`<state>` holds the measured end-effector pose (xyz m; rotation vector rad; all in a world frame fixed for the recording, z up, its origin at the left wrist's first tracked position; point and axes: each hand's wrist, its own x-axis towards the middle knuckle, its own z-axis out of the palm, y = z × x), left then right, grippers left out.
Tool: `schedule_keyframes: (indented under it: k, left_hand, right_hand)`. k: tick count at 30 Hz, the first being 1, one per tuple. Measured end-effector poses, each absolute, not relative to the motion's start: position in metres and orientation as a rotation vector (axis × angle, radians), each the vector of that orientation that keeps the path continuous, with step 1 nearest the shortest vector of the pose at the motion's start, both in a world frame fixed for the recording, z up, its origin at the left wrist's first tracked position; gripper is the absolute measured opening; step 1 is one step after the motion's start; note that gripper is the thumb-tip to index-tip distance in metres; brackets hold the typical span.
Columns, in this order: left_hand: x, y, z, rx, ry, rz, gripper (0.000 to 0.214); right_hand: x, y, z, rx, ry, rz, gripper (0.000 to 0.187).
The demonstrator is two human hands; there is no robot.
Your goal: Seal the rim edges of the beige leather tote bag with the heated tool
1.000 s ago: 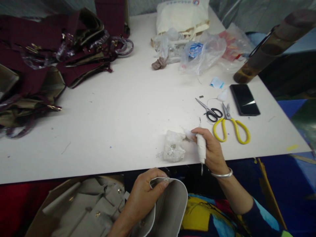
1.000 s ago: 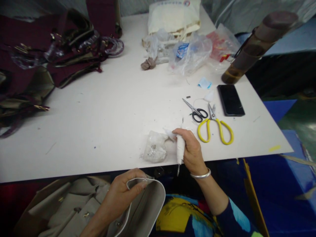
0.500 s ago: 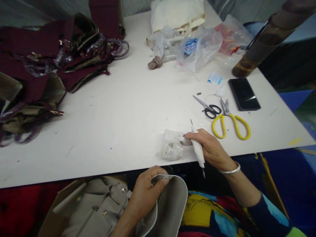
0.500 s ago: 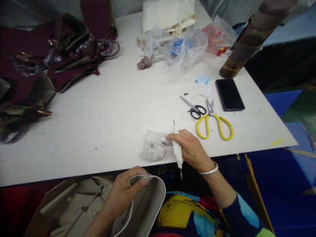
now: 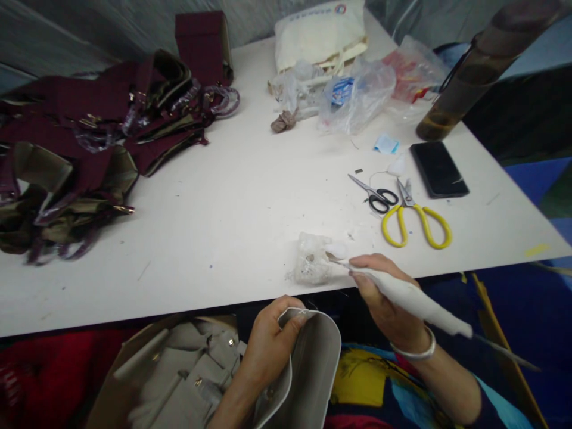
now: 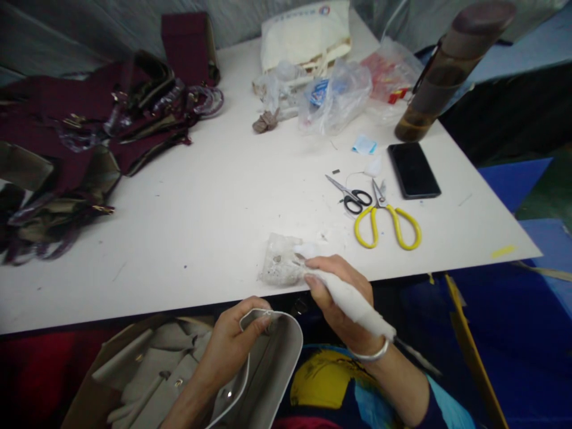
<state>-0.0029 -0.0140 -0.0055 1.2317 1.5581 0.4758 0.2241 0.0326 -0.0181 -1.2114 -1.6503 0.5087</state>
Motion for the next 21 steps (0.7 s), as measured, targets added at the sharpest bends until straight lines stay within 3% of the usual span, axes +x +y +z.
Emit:
schedule_keyframes:
  k: [21]
  left_hand:
    - [0.001, -0.019, -0.008, 1.274, 1.557, 0.516, 0.011]
  right_hand:
    - [0.204, 0.027, -0.021, -0.962, -1.893, 0.469, 0.015]
